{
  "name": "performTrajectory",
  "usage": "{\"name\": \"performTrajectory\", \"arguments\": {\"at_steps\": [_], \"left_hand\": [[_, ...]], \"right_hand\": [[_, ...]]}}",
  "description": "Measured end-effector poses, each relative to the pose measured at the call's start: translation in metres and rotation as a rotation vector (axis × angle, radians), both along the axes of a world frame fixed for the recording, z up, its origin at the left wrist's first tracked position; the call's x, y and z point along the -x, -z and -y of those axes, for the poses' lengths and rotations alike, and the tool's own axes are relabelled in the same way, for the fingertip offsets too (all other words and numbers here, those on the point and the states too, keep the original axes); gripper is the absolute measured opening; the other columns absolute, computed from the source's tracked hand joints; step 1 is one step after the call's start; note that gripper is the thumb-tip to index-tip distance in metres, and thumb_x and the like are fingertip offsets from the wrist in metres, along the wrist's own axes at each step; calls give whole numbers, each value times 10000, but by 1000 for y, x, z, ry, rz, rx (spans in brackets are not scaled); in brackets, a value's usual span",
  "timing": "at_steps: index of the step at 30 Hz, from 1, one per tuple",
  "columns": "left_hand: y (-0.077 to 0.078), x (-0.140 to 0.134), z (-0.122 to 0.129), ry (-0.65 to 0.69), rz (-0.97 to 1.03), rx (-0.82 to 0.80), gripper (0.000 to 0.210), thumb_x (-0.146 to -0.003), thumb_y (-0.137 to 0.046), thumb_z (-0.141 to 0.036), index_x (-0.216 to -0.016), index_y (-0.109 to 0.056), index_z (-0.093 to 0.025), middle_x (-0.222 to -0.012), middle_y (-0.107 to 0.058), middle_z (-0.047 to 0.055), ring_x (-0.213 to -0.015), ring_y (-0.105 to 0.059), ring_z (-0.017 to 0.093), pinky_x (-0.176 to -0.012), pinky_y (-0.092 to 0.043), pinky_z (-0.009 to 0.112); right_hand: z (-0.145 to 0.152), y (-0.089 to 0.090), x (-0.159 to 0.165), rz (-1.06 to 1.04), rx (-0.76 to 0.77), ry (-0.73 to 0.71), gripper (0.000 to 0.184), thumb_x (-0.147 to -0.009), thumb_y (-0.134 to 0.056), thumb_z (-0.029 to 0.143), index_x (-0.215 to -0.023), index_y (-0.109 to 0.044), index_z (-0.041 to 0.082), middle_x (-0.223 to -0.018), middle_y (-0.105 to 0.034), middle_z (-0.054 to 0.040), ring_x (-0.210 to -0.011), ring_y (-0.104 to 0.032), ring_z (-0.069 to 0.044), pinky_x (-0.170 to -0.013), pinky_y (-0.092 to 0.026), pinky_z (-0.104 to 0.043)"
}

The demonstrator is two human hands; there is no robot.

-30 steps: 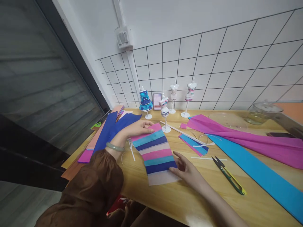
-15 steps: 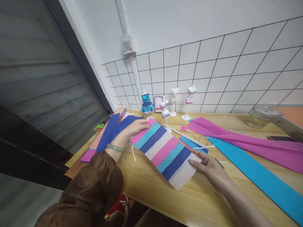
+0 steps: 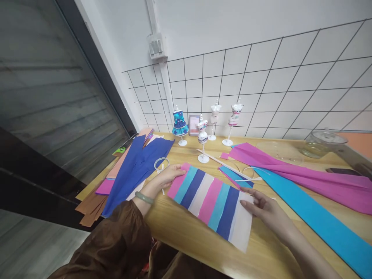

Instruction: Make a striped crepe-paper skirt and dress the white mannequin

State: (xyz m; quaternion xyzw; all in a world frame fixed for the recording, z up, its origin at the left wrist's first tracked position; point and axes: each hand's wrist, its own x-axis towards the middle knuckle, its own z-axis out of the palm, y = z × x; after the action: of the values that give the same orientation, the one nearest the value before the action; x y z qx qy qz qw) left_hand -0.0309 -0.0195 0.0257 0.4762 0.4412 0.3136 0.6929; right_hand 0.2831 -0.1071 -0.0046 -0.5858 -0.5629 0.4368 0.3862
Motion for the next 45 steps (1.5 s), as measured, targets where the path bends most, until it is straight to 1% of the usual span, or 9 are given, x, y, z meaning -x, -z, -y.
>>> {"name": "performTrajectory", "arguments": {"at_steps": [6, 12, 24, 28, 33, 36, 39, 42, 45], "left_hand": [[20, 4, 17, -16, -15, 42, 297, -654, -734, -307, -858, -637, -114, -796, -681, 58, -702, -636, 134, -674, -482, 246], [35, 9, 15, -27, -37, 71, 326, -616, -760, -279, -870, -624, -126, -793, -684, 47, -707, -642, 145, -666, -495, 261], [48, 1, -1, -43, -80, 109, 351, -563, -801, -291, -834, -666, -113, -812, -717, 83, -704, -666, 185, -735, -520, 339], [44, -1, 2, -28, -67, 92, 336, -602, -779, -307, -854, -666, -117, -844, -717, 89, -739, -670, 197, -748, -520, 347], [29, -4, 9, 56, -41, 56, 359, -636, -757, -326, -907, -657, -113, -931, -705, 104, -826, -666, 211, -807, -510, 360], [20, -6, 8, 99, -192, -89, 405, -692, -702, -353, -1018, -628, -125, -1000, -687, 114, -891, -656, 223, -833, -504, 379], [14, -13, 7, -58, -480, -328, 542, -668, -708, -294, -1166, -562, -137, -1159, -616, 138, -1075, -576, 260, -945, -434, 415], [11, -32, 14, -160, -551, -450, 544, -661, -702, -273, -1178, -567, -170, -1314, -507, 112, -1257, -409, 261, -1074, -283, 391], [10, -62, 29, 20, -460, -452, 443, -695, -673, -368, -1081, -636, -153, -1150, -625, 101, -1049, -566, 233, -938, -421, 360]], "right_hand": [[3, 29, -14, 213, 42, -147, 452, -785, -536, 443, -1140, -607, 173, -726, -704, -41, -670, -660, -223, -575, -517, -320], [7, 24, -42, 709, -60, 108, 407, -849, -428, 459, -1091, -635, 206, -1092, -689, -84, -950, -649, -287, -720, -512, -376], [27, 35, -46, 1265, -265, 50, 385, -835, -372, 169, -1153, -588, 138, -889, -708, -131, -813, -642, -300, -549, -480, -354], [29, 26, -49, 1166, -115, 146, 381, -855, -331, 203, -1104, -614, 150, -886, -710, -132, -708, -659, -290, -484, -463, -340], [26, 18, -55, 920, -9, 316, 410, -874, -346, 363, -1155, -591, 193, -1068, -682, -132, -859, -655, -340, -596, -485, -387], [21, 13, -50, 557, 58, 358, 403, -823, -439, 438, -1070, -621, 177, -895, -714, -104, -795, -664, -282, -614, -489, -346], [18, 1, -33, 230, 116, 352, 493, -771, -501, 517, -1093, -609, 159, -742, -686, -78, -624, -633, -219, -433, -414, -269], [17, -14, -10, 39, 158, 283, 589, -716, -545, 587, -1109, -595, 151, -633, -636, -50, -506, -562, -169, -340, -275, -219], [16, -24, 11, -68, 163, 245, 637, -674, -584, 613, -1088, -591, 129, -563, -602, -31, -440, -495, -137, -337, -256, -215]]}}
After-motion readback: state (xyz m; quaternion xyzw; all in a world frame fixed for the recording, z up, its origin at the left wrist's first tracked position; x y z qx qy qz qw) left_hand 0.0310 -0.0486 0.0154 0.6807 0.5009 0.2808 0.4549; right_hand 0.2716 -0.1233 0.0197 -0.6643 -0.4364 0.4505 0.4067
